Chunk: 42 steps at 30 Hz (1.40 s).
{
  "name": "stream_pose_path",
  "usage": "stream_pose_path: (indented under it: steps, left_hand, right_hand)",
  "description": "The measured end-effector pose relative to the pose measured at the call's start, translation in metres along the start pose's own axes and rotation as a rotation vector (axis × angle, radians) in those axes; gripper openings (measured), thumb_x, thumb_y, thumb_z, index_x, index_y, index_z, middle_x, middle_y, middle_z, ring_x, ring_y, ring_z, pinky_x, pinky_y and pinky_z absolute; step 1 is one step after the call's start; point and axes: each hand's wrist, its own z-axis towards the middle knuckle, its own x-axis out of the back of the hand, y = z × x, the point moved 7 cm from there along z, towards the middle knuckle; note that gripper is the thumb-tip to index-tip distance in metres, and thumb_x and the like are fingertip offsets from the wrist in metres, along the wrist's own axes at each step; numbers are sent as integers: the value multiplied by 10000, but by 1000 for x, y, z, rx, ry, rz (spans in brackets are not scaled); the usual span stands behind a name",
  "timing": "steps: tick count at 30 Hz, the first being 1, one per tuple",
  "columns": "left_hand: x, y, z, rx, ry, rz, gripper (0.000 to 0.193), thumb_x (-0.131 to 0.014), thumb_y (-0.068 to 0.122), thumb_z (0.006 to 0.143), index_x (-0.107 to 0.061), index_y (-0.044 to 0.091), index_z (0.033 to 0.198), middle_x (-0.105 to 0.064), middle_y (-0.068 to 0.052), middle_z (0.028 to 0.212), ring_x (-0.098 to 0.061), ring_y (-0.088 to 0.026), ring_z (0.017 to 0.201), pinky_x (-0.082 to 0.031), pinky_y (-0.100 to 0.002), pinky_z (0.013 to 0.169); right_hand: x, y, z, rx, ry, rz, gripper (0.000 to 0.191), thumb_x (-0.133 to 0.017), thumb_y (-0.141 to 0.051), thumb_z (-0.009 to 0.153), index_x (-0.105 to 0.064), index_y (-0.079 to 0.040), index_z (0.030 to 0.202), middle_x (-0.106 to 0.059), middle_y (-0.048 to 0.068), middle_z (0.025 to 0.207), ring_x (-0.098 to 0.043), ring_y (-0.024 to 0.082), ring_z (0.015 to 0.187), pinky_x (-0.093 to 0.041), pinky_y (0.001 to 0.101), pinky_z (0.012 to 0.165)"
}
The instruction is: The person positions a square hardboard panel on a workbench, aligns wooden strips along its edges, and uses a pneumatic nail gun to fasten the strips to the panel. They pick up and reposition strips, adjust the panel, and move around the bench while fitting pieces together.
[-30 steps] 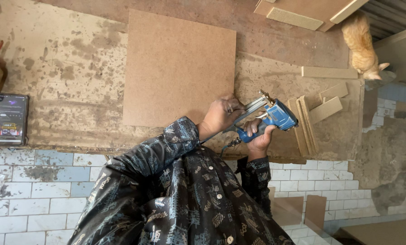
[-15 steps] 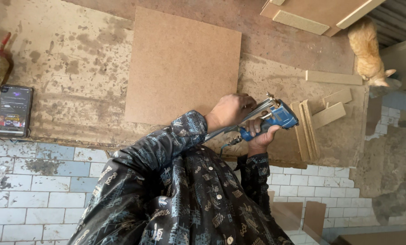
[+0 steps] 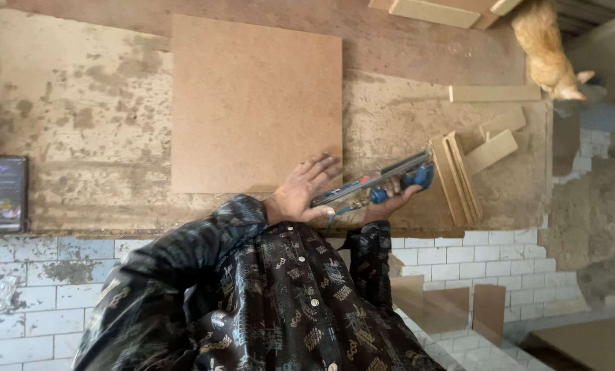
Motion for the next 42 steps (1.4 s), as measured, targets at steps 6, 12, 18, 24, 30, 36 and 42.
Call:
stream_pose_path:
  steps: [6, 12, 18, 24, 30, 36, 42]
  left_hand:
    - [-57, 27, 50, -139, -39, -24, 934, -291, 821, 931, -321, 189, 1617, -210, -165, 1715, -146, -381, 1601, -252, -635, 1224]
    - [-64, 28, 61, -129, -85, 25, 935, -412, 786, 952, -260, 183, 1651, -138, -190, 1722, -90, -438, 1595, -208, -673, 1220]
    - [-2, -86, -42, 384, 23, 98, 547, -636, 472, 992, -620, 127, 1416, -518, -116, 1534, -346, -327, 1494, -344, -525, 1198]
    - [30, -102, -189, 493, -192, 478, 541, -572, 456, 989, -603, 83, 1381, -477, -163, 1525, -354, -353, 1447, -328, -559, 1139]
    - [18, -82, -221, 529, -63, 476, 559, -480, 449, 1042, -523, 102, 1479, -402, -134, 1613, -306, -315, 1516, -257, -511, 1217]
    - [22, -84, -224, 521, -19, 446, 545, -473, 434, 1052, -528, 91, 1473, -403, -138, 1612, -312, -309, 1519, -248, -505, 1233]
    - [22, -81, -227, 515, 32, 403, 505, -505, 399, 1053, -550, 97, 1455, -417, -132, 1611, -331, -317, 1517, -273, -508, 1222]
  right_hand:
    - [-36, 10, -54, 622, 395, -1322, 780, -538, -736, 888, -462, -227, 1474, -626, -39, 1225, -678, 67, 950, -588, 285, 787]
    - [20, -2, -62, 72, 700, -593, 651, -504, -650, 965, -625, -105, 1300, -697, -6, 1012, -615, 123, 883, -488, 306, 742]
    - [33, -13, -46, -389, 249, -1014, 391, -742, -439, 1005, -620, -90, 1131, -551, -23, 738, -521, 118, 624, -455, 301, 614]
    - [14, 104, -54, -783, -6, -1734, 240, -778, -265, 919, -667, -55, 957, -656, 41, 724, -573, 119, 533, -464, 294, 474]
    - [-51, 216, -60, -451, -832, -2046, 363, -796, -381, 894, -713, -46, 1006, -742, 164, 845, -731, 337, 741, -567, 425, 657]
    - [-39, 213, -57, -650, -669, -2248, 521, -766, -527, 869, -729, -12, 932, -711, 223, 792, -728, 407, 757, -546, 474, 632]
    - [-27, 193, -56, -723, -603, -2269, 575, -732, -590, 872, -740, -15, 888, -704, 231, 757, -731, 402, 747, -547, 469, 626]
